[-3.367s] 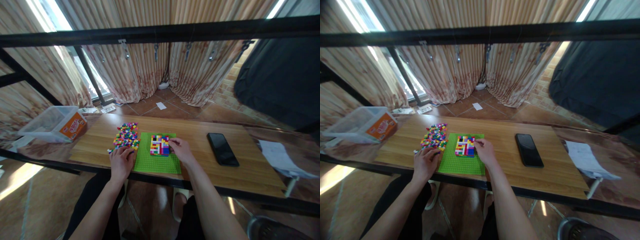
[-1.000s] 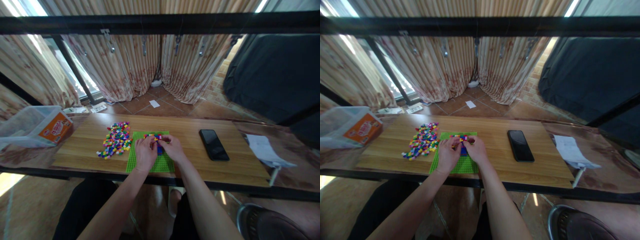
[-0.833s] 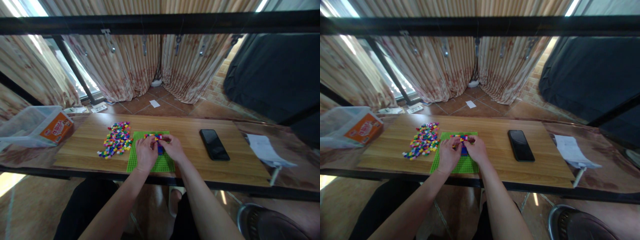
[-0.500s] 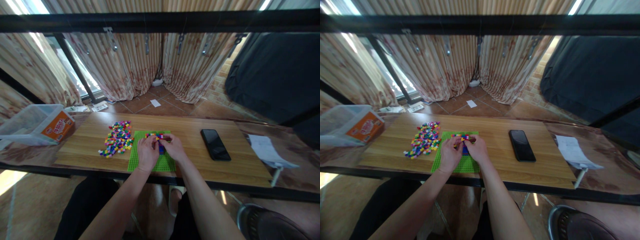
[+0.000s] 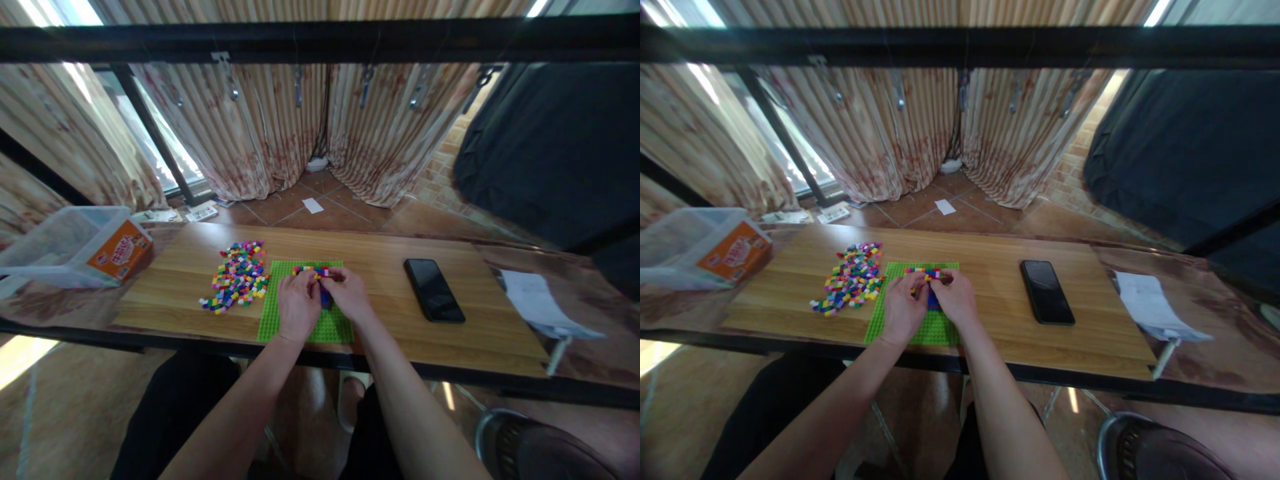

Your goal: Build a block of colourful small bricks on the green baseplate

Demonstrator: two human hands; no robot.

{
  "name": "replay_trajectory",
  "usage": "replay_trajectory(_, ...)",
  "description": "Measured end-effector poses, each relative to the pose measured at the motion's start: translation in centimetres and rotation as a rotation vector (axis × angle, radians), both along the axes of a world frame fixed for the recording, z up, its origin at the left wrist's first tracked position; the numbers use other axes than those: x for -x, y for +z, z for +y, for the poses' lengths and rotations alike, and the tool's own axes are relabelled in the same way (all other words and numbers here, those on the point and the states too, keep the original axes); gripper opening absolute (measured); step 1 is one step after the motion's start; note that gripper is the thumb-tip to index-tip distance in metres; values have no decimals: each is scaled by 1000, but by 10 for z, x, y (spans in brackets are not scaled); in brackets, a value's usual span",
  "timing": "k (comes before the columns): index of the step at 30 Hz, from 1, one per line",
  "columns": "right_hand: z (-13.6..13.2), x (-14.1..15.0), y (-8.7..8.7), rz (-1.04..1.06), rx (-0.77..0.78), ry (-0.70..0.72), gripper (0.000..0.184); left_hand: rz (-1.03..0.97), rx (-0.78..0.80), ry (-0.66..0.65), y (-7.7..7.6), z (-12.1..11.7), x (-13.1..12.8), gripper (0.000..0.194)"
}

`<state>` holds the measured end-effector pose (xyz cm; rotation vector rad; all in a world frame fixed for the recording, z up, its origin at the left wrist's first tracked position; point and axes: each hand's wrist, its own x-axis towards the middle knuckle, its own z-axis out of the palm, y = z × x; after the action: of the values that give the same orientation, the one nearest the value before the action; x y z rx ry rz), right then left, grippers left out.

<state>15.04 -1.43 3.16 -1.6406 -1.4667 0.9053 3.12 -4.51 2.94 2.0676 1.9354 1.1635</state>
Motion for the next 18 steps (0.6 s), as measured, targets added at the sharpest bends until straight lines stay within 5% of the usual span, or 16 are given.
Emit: replay_trajectory(18,-2,3,9,-18,28,-10,29,45,26,12,4,0,-1,17)
